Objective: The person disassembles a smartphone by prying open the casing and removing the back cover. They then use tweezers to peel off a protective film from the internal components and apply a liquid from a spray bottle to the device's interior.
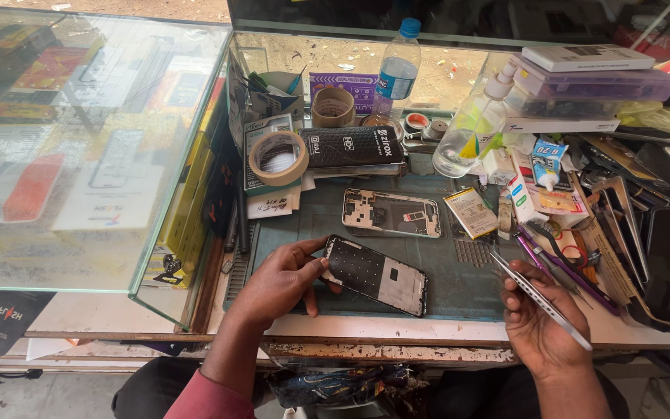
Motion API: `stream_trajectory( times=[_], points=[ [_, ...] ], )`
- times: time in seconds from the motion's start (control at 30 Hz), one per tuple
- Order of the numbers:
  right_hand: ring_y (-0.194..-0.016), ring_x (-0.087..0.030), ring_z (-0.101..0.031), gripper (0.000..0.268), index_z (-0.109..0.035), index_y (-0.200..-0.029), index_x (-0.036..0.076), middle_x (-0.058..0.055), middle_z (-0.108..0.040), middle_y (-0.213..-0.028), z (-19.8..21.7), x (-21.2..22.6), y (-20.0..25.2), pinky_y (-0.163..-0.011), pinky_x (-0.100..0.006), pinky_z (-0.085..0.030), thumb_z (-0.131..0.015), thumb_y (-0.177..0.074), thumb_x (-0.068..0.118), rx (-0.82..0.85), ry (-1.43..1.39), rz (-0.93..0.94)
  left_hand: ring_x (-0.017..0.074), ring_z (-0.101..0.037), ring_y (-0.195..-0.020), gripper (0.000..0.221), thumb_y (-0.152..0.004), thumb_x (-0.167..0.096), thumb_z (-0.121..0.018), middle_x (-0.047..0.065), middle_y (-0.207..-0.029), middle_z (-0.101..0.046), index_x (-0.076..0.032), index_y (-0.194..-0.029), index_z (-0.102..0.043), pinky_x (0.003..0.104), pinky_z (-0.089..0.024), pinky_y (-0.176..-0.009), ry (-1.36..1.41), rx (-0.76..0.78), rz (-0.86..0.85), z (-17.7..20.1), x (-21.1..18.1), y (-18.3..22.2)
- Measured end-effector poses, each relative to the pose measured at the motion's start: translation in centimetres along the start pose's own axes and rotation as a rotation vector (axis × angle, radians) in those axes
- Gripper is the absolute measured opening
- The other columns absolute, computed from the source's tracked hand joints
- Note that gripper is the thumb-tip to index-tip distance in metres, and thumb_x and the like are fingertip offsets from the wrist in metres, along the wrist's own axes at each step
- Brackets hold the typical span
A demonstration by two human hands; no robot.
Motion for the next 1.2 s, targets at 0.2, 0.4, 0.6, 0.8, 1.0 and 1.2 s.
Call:
stream_trajectory(
  times=[0.2,0.4,0.6,0.8,1.0,1.2],
  points=[
    [-0.103,-0.030,-0.074,0.039,-0.064,-0.136,0.000,-0.023,-0.071,-0.122,-0.2,-0.4,0.4,-0.079,-0.035,-0.062,-0.060,-0.097,-0.003,0.024,0.141,0.030,0.0113,-0.059,-0.043,0.058,-0.098,-0.020,-0.057,0.014,-0.085,-0.082,0.000,-0.152,-0.045,0.028,-0.043,-0.044,-0.015,-0.002,-0.050,-0.2,-0.3,0.5],
    [-0.102,-0.031,-0.076,0.043,-0.067,-0.129,0.000,-0.022,-0.075,-0.117,-3.1,-1.7,0.9,-0.079,-0.040,-0.065,-0.072,-0.087,0.010,-0.086,0.664,0.067,0.0134,-0.060,-0.042,0.058,-0.098,-0.020,-0.057,0.016,-0.088,-0.083,0.000,-0.151,-0.045,0.028,-0.051,-0.048,-0.017,0.014,-0.048,0.0,-0.4,0.6],
    [-0.103,-0.027,-0.076,0.040,-0.070,-0.127,-0.002,-0.019,-0.077,-0.116,-6.8,-2.7,1.8,-0.084,-0.038,-0.064,-0.069,-0.094,0.021,-0.083,0.913,0.147,0.0162,-0.070,-0.047,0.058,-0.093,-0.012,-0.044,0.017,-0.099,-0.081,0.003,-0.149,-0.047,0.026,-0.056,-0.053,0.050,0.092,-0.043,0.5,-0.2,-0.1],
    [-0.104,-0.024,-0.076,0.041,-0.068,-0.128,-0.001,-0.017,-0.076,-0.118,-7.3,-2.8,2.7,-0.086,-0.036,-0.064,-0.065,-0.096,0.024,-0.075,0.966,0.187,0.0181,-0.057,-0.042,0.063,-0.090,-0.007,-0.045,0.016,-0.083,-0.073,-0.009,-0.152,-0.051,0.033,-0.051,-0.044,-0.083,0.081,-0.004,0.4,-0.6,-0.9],
    [-0.104,-0.023,-0.076,0.039,-0.069,-0.126,0.000,-0.015,-0.075,-0.117,-7.6,-2.9,2.6,-0.086,-0.034,-0.062,-0.066,-0.096,0.024,-0.041,1.026,0.188,0.0190,-0.066,-0.047,0.062,-0.086,-0.009,-0.047,0.011,-0.078,-0.073,-0.011,-0.148,-0.052,0.036,-0.058,-0.052,-0.408,0.055,-0.093,-0.5,-2.8,-0.1],
    [-0.104,-0.021,-0.076,0.038,-0.071,-0.125,0.001,-0.012,-0.075,-0.114,-7.7,-3.0,2.7,-0.086,-0.033,-0.061,-0.068,-0.094,0.023,-0.021,1.093,0.189,0.0330,-0.075,-0.070,0.049,-0.086,-0.012,-0.051,0.024,-0.075,-0.073,-0.005,-0.132,-0.065,0.046,-0.056,-0.078,-0.671,-0.164,-0.157,-0.7,-4.3,1.8]
  ],
)
Point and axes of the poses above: each hand's wrist, its own y-axis away from the middle knuckle, its own z-axis out of the back of the hand, x = y × z, the point moved 4 cm from there along -y, towards the middle knuckle
